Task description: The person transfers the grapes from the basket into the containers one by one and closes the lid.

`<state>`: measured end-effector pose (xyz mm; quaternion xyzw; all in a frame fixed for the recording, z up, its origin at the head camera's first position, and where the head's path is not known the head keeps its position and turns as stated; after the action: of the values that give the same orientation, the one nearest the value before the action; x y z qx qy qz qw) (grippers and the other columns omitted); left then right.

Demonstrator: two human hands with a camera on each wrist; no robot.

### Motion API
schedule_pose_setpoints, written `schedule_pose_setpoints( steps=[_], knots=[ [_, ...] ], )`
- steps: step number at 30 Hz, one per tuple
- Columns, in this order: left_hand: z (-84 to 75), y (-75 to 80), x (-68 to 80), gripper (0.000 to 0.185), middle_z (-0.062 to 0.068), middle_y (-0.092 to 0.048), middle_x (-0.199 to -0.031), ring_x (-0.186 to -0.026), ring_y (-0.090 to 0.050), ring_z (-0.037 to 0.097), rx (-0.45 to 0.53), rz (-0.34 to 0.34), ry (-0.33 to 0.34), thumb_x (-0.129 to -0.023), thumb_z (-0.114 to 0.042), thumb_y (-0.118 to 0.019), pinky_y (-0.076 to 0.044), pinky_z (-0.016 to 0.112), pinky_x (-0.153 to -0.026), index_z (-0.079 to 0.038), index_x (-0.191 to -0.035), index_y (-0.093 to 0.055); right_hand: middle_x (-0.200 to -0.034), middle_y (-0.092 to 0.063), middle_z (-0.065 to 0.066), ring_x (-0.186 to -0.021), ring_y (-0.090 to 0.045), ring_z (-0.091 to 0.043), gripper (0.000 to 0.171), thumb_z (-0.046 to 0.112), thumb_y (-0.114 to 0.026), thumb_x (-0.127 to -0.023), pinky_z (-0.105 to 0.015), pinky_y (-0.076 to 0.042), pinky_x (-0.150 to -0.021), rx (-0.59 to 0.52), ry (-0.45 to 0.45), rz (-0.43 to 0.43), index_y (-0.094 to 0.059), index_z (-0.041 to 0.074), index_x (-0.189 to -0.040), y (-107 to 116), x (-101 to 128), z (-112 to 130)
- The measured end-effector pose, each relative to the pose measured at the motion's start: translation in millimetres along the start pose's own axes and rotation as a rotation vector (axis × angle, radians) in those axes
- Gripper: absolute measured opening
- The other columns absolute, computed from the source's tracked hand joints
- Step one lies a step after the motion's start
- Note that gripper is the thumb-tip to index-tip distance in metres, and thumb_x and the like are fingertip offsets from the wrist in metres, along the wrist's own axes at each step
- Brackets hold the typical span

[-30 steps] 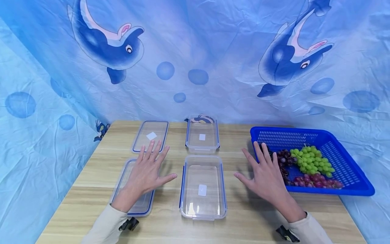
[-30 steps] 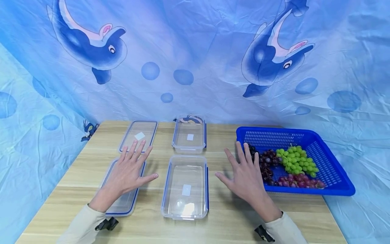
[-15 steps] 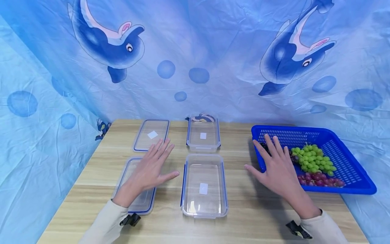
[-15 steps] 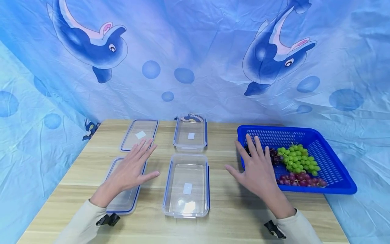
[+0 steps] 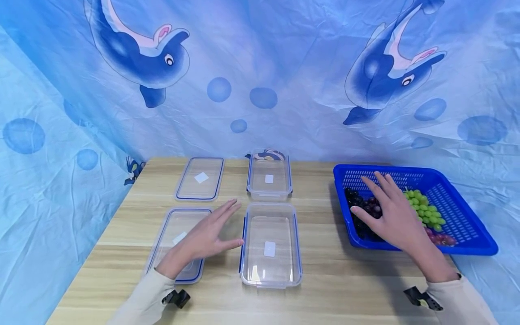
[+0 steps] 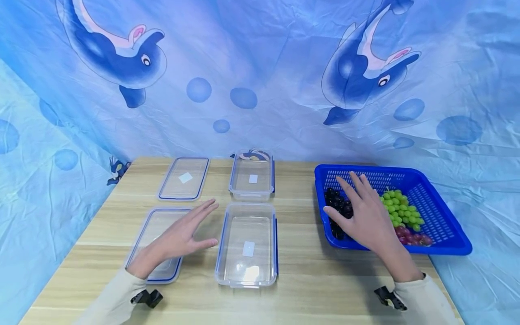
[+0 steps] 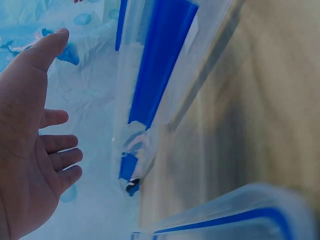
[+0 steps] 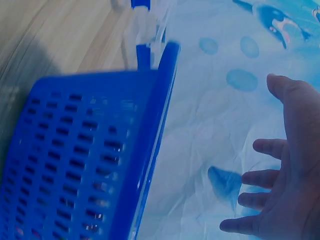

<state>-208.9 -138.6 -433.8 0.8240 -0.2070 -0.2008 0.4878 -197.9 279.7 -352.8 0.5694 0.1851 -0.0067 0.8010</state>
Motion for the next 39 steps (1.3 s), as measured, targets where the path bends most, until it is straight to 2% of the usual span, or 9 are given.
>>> schedule_pose_setpoints(
  steps=[7,13,20,24,27,31,35,37,39],
  knots=[
    [2.3,-20.1,5.9,0.101,0.003,-0.014,-0.171,-0.152,-0.028,0.039,0.125,0.062,0.043,-0.086,-0.06,-0.075,-0.029,0.063,-0.119,-0.022,-0.164,-0.024,-0.164,-0.027,-0.027,-0.153,-0.018,-0.046,0.081,0.048,-0.071,-0.094,-0.077,-0.023,-0.113,-0.044,-0.008,-0.007,-0.038,0.012,-0.159,9.4,-3.9,-20.2],
    [3.3,-34.7,12.7,0.103,0.009,-0.02,-0.17,-0.152,-0.028,0.038,0.191,0.088,0.054,-0.083,-0.057,-0.079,-0.03,0.062,-0.119,-0.016,-0.162,-0.029,-0.16,-0.032,-0.029,-0.143,-0.031,-0.056,0.078,0.047,-0.069,-0.095,-0.081,-0.03,-0.104,-0.036,-0.033,0.012,-0.039,0.009,-0.157,9.7,-9.6,-37.9],
    [2.9,-42.5,19.0,0.11,0.013,-0.023,-0.169,-0.151,-0.028,0.038,0.256,0.087,0.046,-0.076,-0.057,-0.085,-0.029,0.062,-0.12,-0.017,-0.162,-0.029,-0.156,-0.037,-0.032,-0.137,-0.036,-0.059,0.077,0.048,-0.066,-0.098,-0.08,-0.033,-0.102,-0.085,-0.1,0.098,-0.038,0.008,-0.158,7.6,-16.5,-63.8],
    [2.3,-45.2,19.7,0.11,0.012,-0.025,-0.168,-0.152,-0.028,0.035,0.281,0.092,0.046,-0.075,-0.057,-0.086,-0.028,0.061,-0.121,-0.019,-0.162,-0.03,-0.153,-0.042,-0.033,-0.111,-0.059,-0.049,0.077,0.051,-0.063,-0.099,-0.075,-0.043,-0.094,-0.114,-0.156,0.153,-0.039,0.006,-0.157,-0.1,-18.0,-82.6],
    [1.9,-46.8,20.2,0.109,0.011,-0.026,-0.168,-0.152,-0.029,0.034,0.294,0.097,0.046,-0.075,-0.057,-0.085,-0.028,0.061,-0.121,-0.018,-0.162,-0.031,-0.152,-0.042,-0.034,-0.104,-0.061,-0.048,0.078,0.055,-0.06,-0.099,-0.073,-0.046,-0.089,-0.133,-0.213,0.207,-0.039,0.005,-0.156,-7.9,-17.4,-95.6],
    [2.2,-48.4,21.1,0.108,0.011,-0.028,-0.167,-0.152,-0.03,0.032,0.303,0.1,0.044,-0.076,-0.055,-0.086,-0.028,0.058,-0.122,-0.016,-0.162,-0.031,-0.148,-0.045,-0.037,-0.125,-0.051,-0.058,0.082,0.058,-0.058,-0.099,-0.072,-0.048,-0.088,-0.155,-0.264,0.282,-0.038,0.002,-0.156,-19.2,-15.5,-110.1],
    [2.0,-49.2,21.1,0.109,0.011,-0.029,-0.167,-0.152,-0.03,0.031,0.31,0.106,0.043,-0.076,-0.053,-0.086,-0.028,0.056,-0.122,-0.015,-0.162,-0.031,-0.145,-0.046,-0.04,-0.113,-0.059,-0.057,0.085,0.06,-0.059,-0.098,-0.056,-0.057,-0.073,-0.164,-0.29,0.336,-0.038,0.0,-0.155,-29.8,-12.7,-121.3],
    [1.8,-49.4,20.7,0.109,0.011,-0.029,-0.167,-0.152,-0.03,0.031,0.307,0.108,0.042,-0.076,-0.054,-0.086,-0.028,0.055,-0.122,-0.015,-0.162,-0.031,-0.145,-0.045,-0.04,-0.113,-0.06,-0.057,0.087,0.06,-0.06,-0.097,-0.054,-0.059,-0.073,-0.183,-0.311,0.362,-0.038,-0.001,-0.155,-34.7,-11.0,-125.5],
    [1.6,-49.3,20.0,0.11,0.011,-0.029,-0.167,-0.152,-0.03,0.031,0.304,0.108,0.04,-0.076,-0.054,-0.086,-0.028,0.055,-0.122,-0.014,-0.162,-0.03,-0.148,-0.041,-0.041,-0.117,-0.058,-0.058,0.09,0.06,-0.061,-0.096,-0.06,-0.059,-0.078,-0.206,-0.338,0.389,-0.036,-0.002,-0.155,-38.8,-9.8,-129.3]
  ],
)
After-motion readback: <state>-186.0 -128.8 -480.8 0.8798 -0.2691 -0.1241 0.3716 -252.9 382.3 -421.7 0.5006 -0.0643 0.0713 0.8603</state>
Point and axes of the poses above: each hand's wrist, its own x-axis away from the middle knuckle, its own y-axis out of the back of the hand, z = x × y, the point moved 7 cm from there along -x, towards the middle knuckle
